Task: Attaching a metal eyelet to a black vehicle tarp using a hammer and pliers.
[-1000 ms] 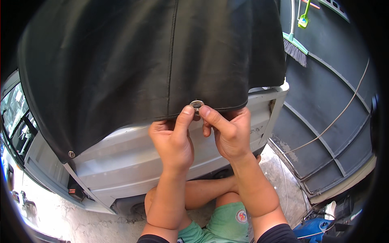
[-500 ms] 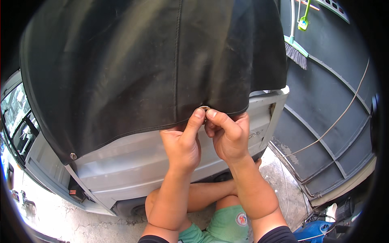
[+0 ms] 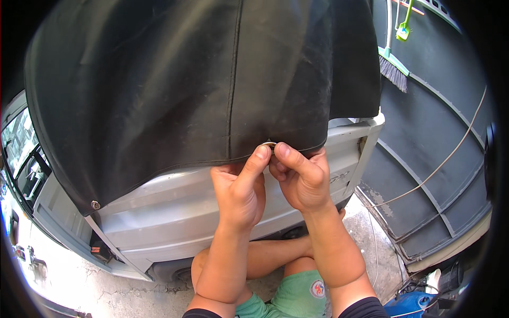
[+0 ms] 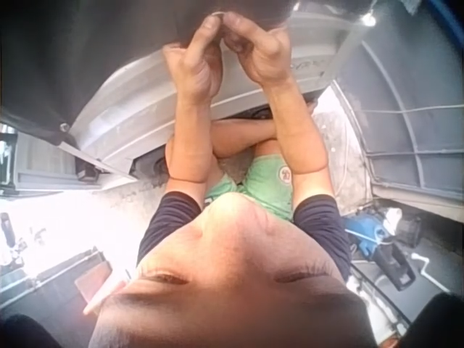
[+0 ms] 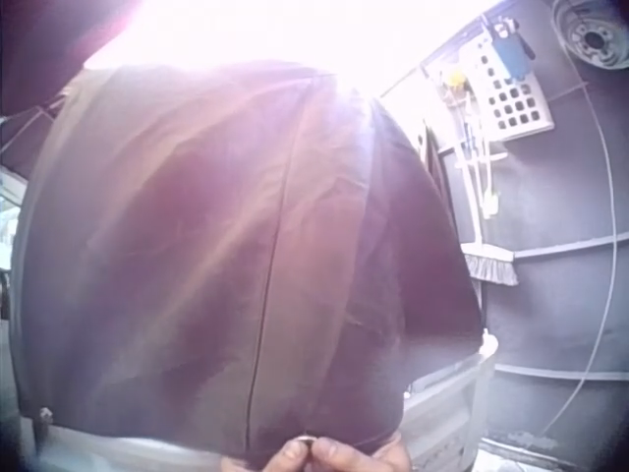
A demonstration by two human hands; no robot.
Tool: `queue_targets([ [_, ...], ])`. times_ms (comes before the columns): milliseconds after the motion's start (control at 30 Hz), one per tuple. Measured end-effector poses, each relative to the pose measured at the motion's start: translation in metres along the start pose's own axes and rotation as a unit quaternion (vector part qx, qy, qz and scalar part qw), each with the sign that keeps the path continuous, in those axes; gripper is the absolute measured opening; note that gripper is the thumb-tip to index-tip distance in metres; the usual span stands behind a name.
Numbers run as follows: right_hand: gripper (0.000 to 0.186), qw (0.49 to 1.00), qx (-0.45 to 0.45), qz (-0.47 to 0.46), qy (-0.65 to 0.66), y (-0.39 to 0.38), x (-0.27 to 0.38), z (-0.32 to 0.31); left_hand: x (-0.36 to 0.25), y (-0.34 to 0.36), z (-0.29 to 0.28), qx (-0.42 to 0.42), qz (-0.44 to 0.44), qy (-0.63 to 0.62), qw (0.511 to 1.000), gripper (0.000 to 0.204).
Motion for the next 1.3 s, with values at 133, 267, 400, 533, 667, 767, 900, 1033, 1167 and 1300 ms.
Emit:
queue_targets([
  [133,0.003,1.0,0.006,0.001,0.005,0.001,0.002,0.0,0.0,0.0,0.0,-0.007,0.01,0.034,0.999,0.019],
  [267,0.014,0.996,-0.069,-0.016,-0.063,-0.007,0.003,-0.002,0.003,0.001,-0.003,-0.008,-0.015,0.027,0.999,0.016],
  [400,0.03,0.908,-0.194,-0.277,-0.247,-0.037,0.026,-0.033,-0.002,0.0,-0.011,-0.061,0.034,0.039,0.997,0.017],
  [533,0.034,0.773,-0.036,-0.481,-0.412,-0.048,0.062,0.017,-0.004,-0.003,-0.008,-0.065,0.04,0.049,0.996,0.017],
  [667,0.037,0.731,0.038,-0.467,-0.497,-0.035,0.062,0.037,-0.005,-0.003,-0.01,-0.06,0.022,0.035,0.997,0.015],
  [767,0.035,0.739,0.055,-0.464,-0.486,-0.033,0.064,0.034,-0.004,-0.004,-0.009,-0.057,0.034,0.049,0.997,0.015],
  [900,0.034,0.75,0.068,-0.461,-0.47,-0.03,0.063,0.032,-0.005,-0.005,-0.01,-0.044,0.053,0.063,0.996,0.014],
  [1033,0.032,0.765,0.074,-0.449,-0.456,-0.028,0.064,0.032,-0.003,-0.004,-0.011,-0.044,0.047,0.068,0.996,0.014],
  [1167,0.031,0.777,0.086,-0.446,-0.436,-0.025,0.066,0.029,-0.002,-0.005,-0.011,-0.033,0.051,0.072,0.996,0.015],
  [1300,0.029,0.768,0.094,-0.455,-0.441,-0.025,0.065,0.03,-0.001,-0.004,-0.012,-0.039,0.055,0.069,0.995,0.016],
])
Point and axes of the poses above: each hand's wrist, its own y-axis towards the middle knuckle, its own z-axis out of the palm, x = y × z, the point moved 9 cm from there along y, towards the middle knuckle, and after that the axes turned 12 degrees about -x, right-handed, at the moved point
